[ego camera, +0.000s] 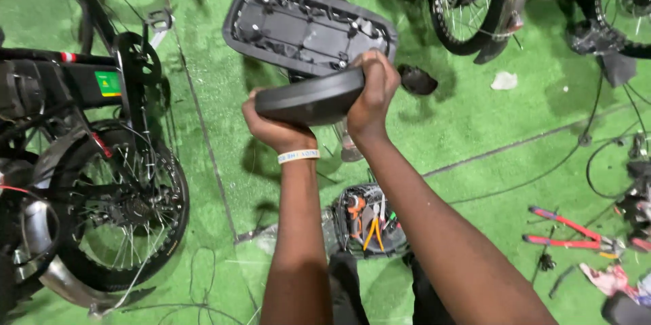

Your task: The person assembles an electric bike by attaching a seat to the frame. They handle the seat, align it with the mounting post, and secure it in place. The person also handles a plastic bag and a basket containing tools.

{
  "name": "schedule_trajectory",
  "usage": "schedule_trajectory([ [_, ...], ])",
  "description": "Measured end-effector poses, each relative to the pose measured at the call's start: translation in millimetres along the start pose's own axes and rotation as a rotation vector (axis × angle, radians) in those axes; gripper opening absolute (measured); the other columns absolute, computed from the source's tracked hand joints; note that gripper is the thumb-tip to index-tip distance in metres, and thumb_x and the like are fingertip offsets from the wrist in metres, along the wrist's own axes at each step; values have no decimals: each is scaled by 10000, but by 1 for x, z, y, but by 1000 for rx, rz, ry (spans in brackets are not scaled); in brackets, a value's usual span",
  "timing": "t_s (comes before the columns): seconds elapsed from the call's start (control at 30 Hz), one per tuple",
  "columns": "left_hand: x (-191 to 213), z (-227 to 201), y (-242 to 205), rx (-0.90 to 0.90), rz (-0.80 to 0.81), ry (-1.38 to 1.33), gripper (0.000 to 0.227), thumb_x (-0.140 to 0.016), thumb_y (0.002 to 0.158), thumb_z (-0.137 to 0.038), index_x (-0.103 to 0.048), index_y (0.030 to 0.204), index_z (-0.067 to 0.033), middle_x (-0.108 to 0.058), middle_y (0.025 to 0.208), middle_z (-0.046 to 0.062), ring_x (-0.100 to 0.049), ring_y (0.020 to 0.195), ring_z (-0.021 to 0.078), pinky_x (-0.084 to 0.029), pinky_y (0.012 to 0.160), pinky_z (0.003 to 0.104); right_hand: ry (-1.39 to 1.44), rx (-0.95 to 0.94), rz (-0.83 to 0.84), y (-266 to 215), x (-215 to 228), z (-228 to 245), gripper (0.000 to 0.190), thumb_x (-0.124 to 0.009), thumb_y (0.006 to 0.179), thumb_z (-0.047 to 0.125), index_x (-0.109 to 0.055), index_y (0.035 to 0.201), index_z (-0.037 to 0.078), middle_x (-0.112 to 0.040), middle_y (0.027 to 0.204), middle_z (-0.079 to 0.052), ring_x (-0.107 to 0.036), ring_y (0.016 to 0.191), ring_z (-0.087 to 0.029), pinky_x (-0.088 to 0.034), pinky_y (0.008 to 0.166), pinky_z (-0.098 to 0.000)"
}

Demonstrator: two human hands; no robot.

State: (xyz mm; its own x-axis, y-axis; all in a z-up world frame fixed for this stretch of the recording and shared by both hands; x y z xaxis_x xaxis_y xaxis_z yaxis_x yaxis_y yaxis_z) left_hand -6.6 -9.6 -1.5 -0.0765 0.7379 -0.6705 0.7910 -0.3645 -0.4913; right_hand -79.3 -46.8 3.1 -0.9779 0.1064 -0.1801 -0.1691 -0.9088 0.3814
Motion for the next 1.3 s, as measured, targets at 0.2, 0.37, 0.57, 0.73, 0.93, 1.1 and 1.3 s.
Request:
schedule_trajectory([
  [0.2, 109, 63, 29, -435, -34, 450, 155, -528, 970, -219, -551, 874, -100, -483, 702, -15, -461, 538, 69, -417, 530, 178, -374, -221, 110, -60, 106, -110, 257, -539, 923, 95, -560, 670, 54, -529, 568, -68, -493, 566, -139, -428, 588, -286],
  [0.37, 347, 192, 42, 52, -140, 1488, 361, -563, 841, -470, -652, 770, -127, -691, 733, 95, -675, 813, 324, -486, 829, 448, -906, -1263, 45, -200, 330, -283, 425, -585, 785, 388, -685, 1016, 46, -682, 881, -194, -671, 913, -384, -536, 776, -512],
  [0.57, 607, 310, 98, -422, 1262, 2707, 264, -591, 794, -197, -616, 531, -202, -572, 488, -54, -633, 536, 147, -533, 518, 318, -856, -1315, 238, -222, 414, -296, 479, -648, 799, 383, -612, 1073, -8, -643, 998, -281, -619, 1016, -452, -485, 858, -544],
  [0.73, 517, 314, 62, 346, 492, 2262, 343, -664, 733, -235, -668, 929, 47, -688, 879, 225, -679, 931, 404, -557, 843, 492, -788, -1426, 327, -265, 477, -412, 821, -717, 731, 432, -435, 1323, -62, -559, 1191, -350, -547, 1138, -502, -454, 933, -572],
  [0.93, 558, 339, 68, 337, -30, 1903, 499, -639, 675, -340, -596, 1087, -60, -671, 1051, 182, -619, 1092, 350, -486, 975, 473, -588, -1565, 367, -279, 469, -435, 914, -854, 641, 386, -432, 1306, -77, -579, 1185, -329, -598, 1098, -436, -496, 910, -490],
  [1.1, 517, 357, 31, 385, -93, 1909, 481, -470, 815, -286, -572, 1212, -36, -634, 1194, 227, -566, 1183, 373, -411, 1069, 468, -650, -1577, 385, -243, 514, -431, 894, -859, 608, 483, -528, 1292, 11, -621, 1193, -264, -582, 1156, -410, -472, 951, -487],
  [1.3, 469, 406, -24, 310, -124, 1783, 447, -693, 637, -324, -682, 949, -4, -697, 884, 202, -635, 863, 319, -443, 734, 461, -676, -1570, 466, -107, 558, -346, 519, -685, 771, 403, -683, 1148, 47, -691, 1191, -160, -671, 1040, -336, -528, 897, -421],
])
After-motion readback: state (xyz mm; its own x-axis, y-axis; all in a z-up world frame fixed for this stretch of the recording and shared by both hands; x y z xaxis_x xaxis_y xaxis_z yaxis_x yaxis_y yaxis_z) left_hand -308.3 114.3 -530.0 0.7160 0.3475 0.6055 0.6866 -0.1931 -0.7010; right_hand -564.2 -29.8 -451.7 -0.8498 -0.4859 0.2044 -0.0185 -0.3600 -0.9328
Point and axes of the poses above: each hand's wrist, its own y-axis towards the middle knuckle, its own x-axis out of the back of the hand, z = x × y, the point moved 1 cm from there along y, towards the middle knuckle
